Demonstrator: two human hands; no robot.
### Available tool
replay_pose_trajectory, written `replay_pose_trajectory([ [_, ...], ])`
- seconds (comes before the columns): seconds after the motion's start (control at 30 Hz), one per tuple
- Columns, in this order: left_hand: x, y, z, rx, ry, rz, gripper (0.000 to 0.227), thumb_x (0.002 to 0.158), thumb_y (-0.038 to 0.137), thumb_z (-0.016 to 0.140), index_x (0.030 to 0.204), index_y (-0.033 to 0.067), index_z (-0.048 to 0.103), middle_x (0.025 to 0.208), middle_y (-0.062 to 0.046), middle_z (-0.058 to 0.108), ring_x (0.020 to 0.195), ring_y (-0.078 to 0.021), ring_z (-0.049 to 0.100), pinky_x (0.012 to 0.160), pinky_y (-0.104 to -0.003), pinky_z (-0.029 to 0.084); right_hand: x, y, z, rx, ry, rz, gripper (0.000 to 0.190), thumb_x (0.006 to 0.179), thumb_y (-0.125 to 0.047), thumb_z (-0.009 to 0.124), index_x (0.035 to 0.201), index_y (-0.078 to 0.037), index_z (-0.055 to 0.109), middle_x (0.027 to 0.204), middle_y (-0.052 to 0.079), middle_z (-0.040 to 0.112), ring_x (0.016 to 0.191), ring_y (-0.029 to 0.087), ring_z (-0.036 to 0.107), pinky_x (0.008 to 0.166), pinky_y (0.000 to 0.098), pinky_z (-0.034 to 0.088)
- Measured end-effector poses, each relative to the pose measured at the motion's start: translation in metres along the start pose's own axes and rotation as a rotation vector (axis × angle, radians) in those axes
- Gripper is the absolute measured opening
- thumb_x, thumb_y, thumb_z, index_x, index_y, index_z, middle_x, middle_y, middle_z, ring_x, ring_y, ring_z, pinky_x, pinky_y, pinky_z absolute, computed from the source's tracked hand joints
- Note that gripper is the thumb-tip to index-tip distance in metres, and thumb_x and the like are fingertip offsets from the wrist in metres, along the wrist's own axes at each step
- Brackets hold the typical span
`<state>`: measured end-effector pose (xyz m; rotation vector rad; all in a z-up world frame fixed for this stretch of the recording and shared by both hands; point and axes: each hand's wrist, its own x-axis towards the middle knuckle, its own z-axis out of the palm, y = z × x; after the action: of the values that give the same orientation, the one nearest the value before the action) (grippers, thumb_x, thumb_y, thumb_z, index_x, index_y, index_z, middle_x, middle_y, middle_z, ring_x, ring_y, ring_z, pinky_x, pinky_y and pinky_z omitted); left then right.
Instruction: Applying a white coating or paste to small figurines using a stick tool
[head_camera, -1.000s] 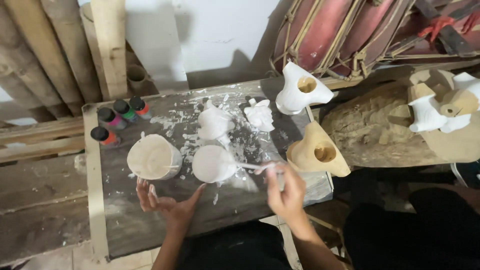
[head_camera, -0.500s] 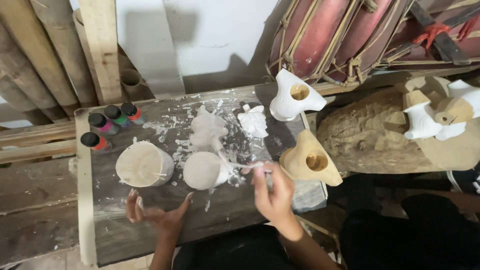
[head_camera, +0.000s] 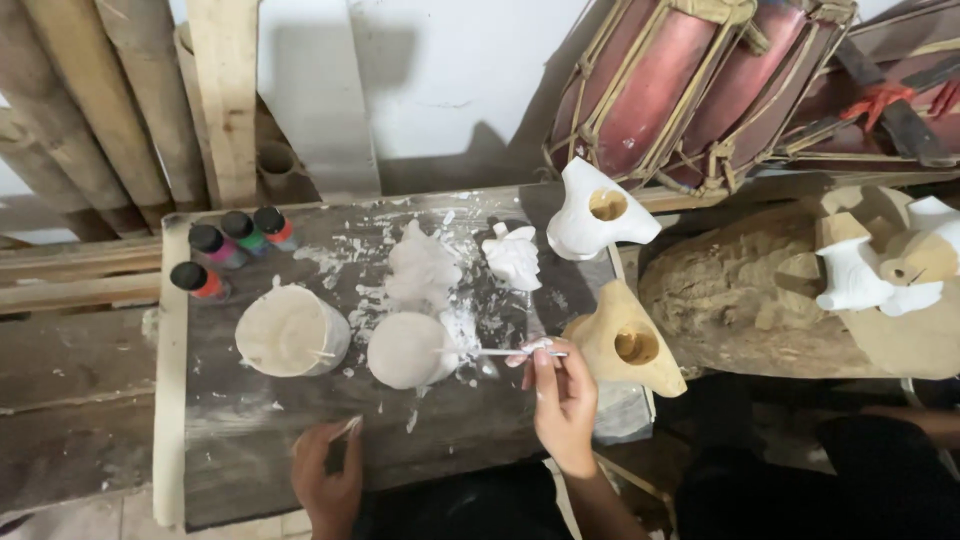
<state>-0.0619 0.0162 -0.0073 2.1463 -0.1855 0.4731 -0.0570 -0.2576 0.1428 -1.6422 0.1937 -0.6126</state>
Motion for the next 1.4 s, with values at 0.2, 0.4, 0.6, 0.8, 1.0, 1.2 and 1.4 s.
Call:
replay_pose_trajectory([
  [0.2, 0.009, 0.002, 0.007, -0.082, -0.038, -0.006, 0.010, 0.085, 0.011, 0.083, 0.087, 0.0127, 0.073, 0.085, 0.000, 0.071, 0.080, -0.0163, 0.064, 0.083, -0.029, 0.049, 0.004, 0.013, -0.001, 0.028, 0.029, 0.135, 0.017, 0.106, -0.018, 0.055, 0.099, -0.004, 0.062, 0.084, 0.010, 0.072, 0.064, 0.011, 0.054, 0.061, 0.0245, 0.048],
  [0.4, 0.015, -0.011, 0.005, -0.107, -0.155, -0.072, 0.017, 0.095, 0.011, 0.068, 0.108, 0.0131, 0.079, 0.098, -0.005, 0.074, 0.088, -0.0188, 0.070, 0.083, -0.029, 0.053, 0.006, 0.006, 0.005, -0.017, 0.036, 0.098, 0.010, 0.104, -0.017, 0.061, 0.102, -0.007, 0.060, 0.086, 0.009, 0.073, 0.064, 0.011, 0.054, 0.063, 0.0238, 0.049],
  [0.6, 0.038, 0.010, -0.003, -0.186, -0.090, 0.059, 0.012, 0.089, 0.005, 0.078, 0.100, 0.0082, 0.080, 0.090, -0.004, 0.075, 0.079, -0.0156, 0.068, 0.077, -0.029, 0.051, 0.011, -0.002, 0.022, 0.106, 0.035, 0.069, 0.014, 0.108, -0.017, 0.055, 0.104, -0.005, 0.062, 0.090, 0.014, 0.073, 0.066, 0.013, 0.055, 0.063, 0.0248, 0.049],
  [0.8, 0.044, -0.010, -0.012, -0.171, -0.134, 0.111, 0.005, 0.087, 0.007, 0.080, 0.090, 0.0097, 0.078, 0.086, -0.002, 0.074, 0.076, -0.0183, 0.066, 0.076, -0.032, 0.051, 0.009, -0.014, 0.042, 0.055, 0.158, 0.019, 0.019, 0.108, -0.019, 0.053, 0.097, -0.005, 0.062, 0.088, 0.010, 0.071, 0.065, 0.011, 0.055, 0.059, 0.0232, 0.045],
  [1.0, 0.048, -0.022, -0.019, -0.189, -0.224, 0.131, 0.017, 0.096, 0.005, 0.068, 0.109, 0.0085, 0.078, 0.101, -0.006, 0.077, 0.090, -0.0205, 0.071, 0.088, -0.033, 0.053, 0.018, -0.026, 0.062, 0.026, 0.021, -0.097, 0.015, 0.109, -0.013, 0.051, 0.106, -0.003, 0.062, 0.085, 0.007, 0.062, 0.066, 0.012, 0.058, 0.058, 0.0232, 0.049],
  [1.2, 0.051, -0.035, -0.022, -0.172, -0.252, 0.228, 0.028, 0.092, 0.002, 0.074, 0.117, 0.0145, 0.077, 0.106, -0.001, 0.079, 0.091, -0.0159, 0.073, 0.085, -0.030, 0.053, 0.037, -0.048, 0.088, -0.098, -0.050, -0.178, 0.019, 0.109, -0.014, 0.051, 0.099, -0.003, 0.062, 0.085, 0.008, 0.064, 0.069, 0.012, 0.056, 0.066, 0.0255, 0.047],
  [1.4, 0.063, -0.027, -0.019, -0.177, -0.319, 0.215, 0.014, 0.089, 0.006, 0.073, 0.099, 0.0132, 0.081, 0.094, -0.002, 0.080, 0.080, -0.0182, 0.075, 0.071, -0.031, 0.053, 0.054, -0.048, 0.104, -0.242, -0.279, -0.293, 0.022, 0.109, -0.018, 0.051, 0.104, -0.008, 0.070, 0.091, 0.004, 0.070, 0.078, 0.014, 0.064, 0.070, 0.0267, 0.048],
])
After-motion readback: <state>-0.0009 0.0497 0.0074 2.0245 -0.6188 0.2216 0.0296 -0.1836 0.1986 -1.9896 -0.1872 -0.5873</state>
